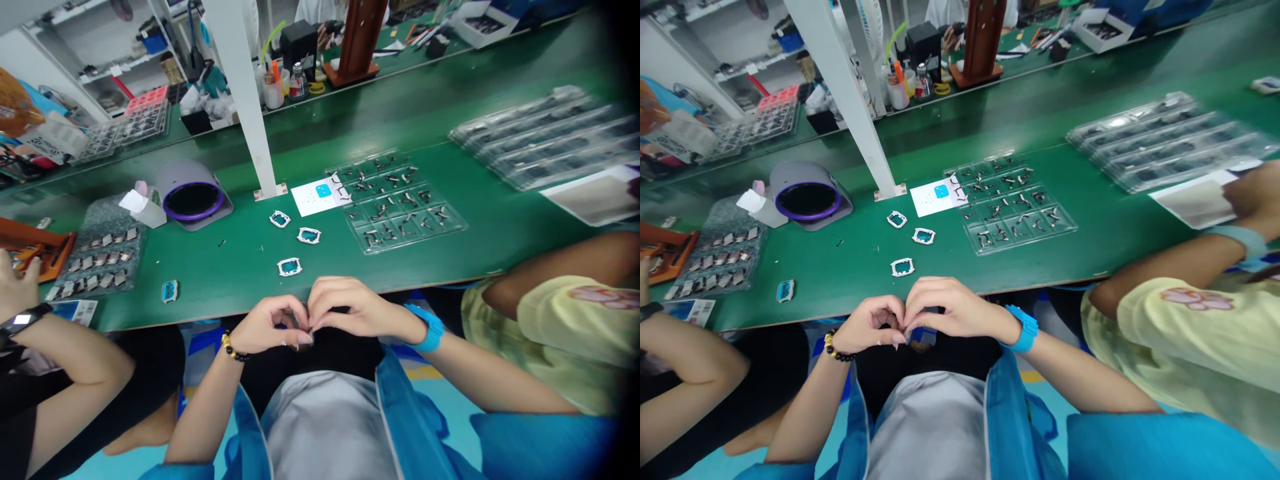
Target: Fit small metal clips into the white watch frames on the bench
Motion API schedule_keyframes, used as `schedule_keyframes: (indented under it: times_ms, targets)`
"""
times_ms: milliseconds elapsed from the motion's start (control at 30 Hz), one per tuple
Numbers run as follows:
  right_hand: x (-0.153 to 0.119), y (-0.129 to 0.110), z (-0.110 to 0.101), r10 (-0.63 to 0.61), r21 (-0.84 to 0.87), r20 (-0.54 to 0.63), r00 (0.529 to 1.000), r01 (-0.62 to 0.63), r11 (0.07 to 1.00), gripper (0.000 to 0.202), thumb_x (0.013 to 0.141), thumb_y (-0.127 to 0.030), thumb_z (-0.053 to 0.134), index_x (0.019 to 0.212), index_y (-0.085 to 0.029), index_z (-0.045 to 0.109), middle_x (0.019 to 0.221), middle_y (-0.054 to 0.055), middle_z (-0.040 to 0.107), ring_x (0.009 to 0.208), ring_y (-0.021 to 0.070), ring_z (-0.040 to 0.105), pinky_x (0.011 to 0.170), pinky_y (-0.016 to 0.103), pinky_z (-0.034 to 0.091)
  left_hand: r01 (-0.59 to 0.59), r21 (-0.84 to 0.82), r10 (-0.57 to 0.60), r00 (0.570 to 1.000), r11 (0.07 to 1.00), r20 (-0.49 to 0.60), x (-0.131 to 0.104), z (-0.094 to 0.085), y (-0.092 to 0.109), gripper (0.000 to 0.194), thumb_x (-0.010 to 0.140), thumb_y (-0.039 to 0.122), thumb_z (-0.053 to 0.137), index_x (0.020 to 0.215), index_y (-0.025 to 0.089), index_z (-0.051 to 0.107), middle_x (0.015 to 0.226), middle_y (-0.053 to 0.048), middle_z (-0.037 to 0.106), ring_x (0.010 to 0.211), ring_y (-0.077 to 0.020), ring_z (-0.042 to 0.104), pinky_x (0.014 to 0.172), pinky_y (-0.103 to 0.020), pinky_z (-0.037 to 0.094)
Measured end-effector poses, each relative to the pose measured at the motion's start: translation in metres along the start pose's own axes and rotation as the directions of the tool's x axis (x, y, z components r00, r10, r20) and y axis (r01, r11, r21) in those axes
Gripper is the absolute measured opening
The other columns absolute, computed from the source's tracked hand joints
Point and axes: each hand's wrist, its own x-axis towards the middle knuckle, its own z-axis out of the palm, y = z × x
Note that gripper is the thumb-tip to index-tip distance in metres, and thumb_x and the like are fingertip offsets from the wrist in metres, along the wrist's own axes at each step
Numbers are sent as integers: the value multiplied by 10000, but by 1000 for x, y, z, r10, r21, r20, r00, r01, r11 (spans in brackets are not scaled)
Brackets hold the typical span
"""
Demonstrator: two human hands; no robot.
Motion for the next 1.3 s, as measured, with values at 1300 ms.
schedule_keyframes:
  times_ms: [1300]
  targets:
    - [38, 14, 38, 192, 166, 157, 969, -217, 962, 134, 941, -281, 753, 878, -164, 752, 852, 47, 725, 776, 124, 670, 735, 237, 528, -171, 13, 170, 958, 985, -230, -44, -10, -17, 442, 690, 454, 936, 764, 120, 656, 733, -30, 688, 596, -102, 644, 594, -214, 526]
